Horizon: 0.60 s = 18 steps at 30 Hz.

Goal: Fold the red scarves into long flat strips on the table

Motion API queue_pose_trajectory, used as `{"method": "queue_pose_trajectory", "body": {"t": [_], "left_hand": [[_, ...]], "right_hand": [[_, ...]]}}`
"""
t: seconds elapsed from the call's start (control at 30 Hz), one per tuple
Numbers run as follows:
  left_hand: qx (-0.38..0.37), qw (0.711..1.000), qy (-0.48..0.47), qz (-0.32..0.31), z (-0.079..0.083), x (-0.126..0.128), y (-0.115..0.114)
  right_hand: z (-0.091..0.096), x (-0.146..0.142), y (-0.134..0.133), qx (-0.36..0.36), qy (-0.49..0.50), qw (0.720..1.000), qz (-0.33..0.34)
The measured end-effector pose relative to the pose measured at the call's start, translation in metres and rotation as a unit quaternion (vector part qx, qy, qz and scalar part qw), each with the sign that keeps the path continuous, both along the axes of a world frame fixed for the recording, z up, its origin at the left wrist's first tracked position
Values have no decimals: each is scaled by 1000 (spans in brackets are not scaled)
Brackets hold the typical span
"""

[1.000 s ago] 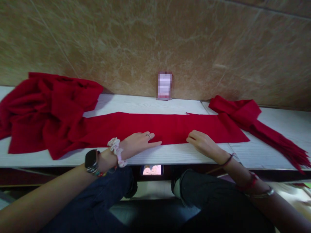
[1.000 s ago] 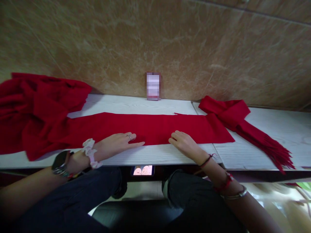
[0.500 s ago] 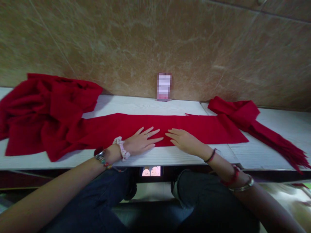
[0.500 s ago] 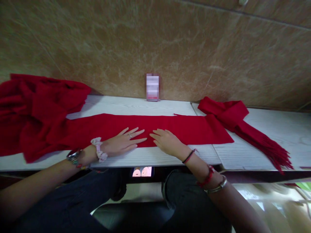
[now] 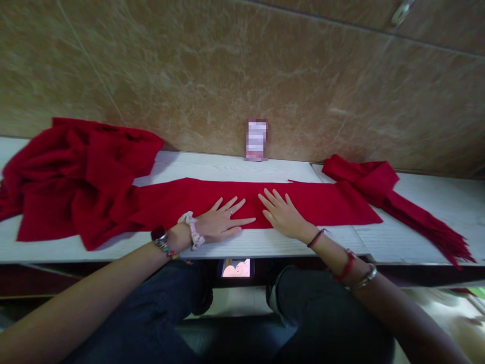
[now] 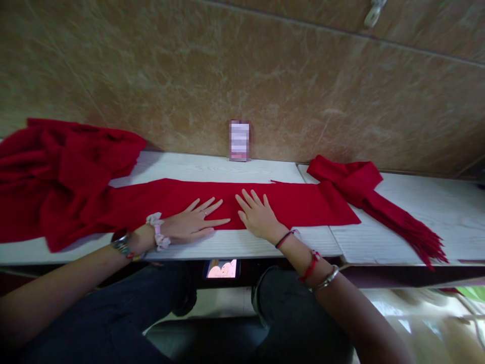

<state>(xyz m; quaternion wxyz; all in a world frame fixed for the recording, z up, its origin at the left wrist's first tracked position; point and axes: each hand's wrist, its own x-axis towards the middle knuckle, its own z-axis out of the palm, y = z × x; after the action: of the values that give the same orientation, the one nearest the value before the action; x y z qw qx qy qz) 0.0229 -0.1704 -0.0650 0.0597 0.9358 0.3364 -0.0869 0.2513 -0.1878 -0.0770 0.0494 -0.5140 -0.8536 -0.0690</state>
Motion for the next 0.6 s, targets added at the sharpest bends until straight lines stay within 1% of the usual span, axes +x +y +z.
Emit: {"method": "queue_pose_trajectory", "body": {"t": [0.07, 0.1, 0.17, 0.27, 0.33, 0.37, 0.43, 0.5, 0.57, 0.6], "left_hand": [[2, 1000, 2, -3, 0, 0, 0], [2, 1000, 3, -5, 1, -1, 0], [0, 1000, 1, -6, 2, -1, 0], [-2, 1000, -6, -5, 4, -1, -2], [-5, 1000, -8, 2, 5, -1, -3], [-3, 1000, -11, 12, 6, -1, -3], [13, 999, -25, 39, 7, -1, -4], [49, 996, -47, 57, 6, -1, -3], [73, 995, -53, 48, 5, -2, -1], [72, 996, -47, 37, 3, -3, 0]], "right_hand": [[-4, 0, 4, -17, -10, 1000, 7], [-6, 7, 6, -22, -16, 1000, -3], [-11, 32, 9, -21, -26, 998, -48], [-17, 76, 11, -13, -20, 989, -149], [-17, 94, 12, -11, -1, 981, -194], [-16, 96, 12, -7, 11, 979, -202], [-12, 88, 12, 10, 37, 983, -181], [-9, 69, 11, 21, 50, 991, -124], [-7, 50, 9, 10, 37, 998, -56], [-8, 42, 7, 0, 24, 999, -29]]}}
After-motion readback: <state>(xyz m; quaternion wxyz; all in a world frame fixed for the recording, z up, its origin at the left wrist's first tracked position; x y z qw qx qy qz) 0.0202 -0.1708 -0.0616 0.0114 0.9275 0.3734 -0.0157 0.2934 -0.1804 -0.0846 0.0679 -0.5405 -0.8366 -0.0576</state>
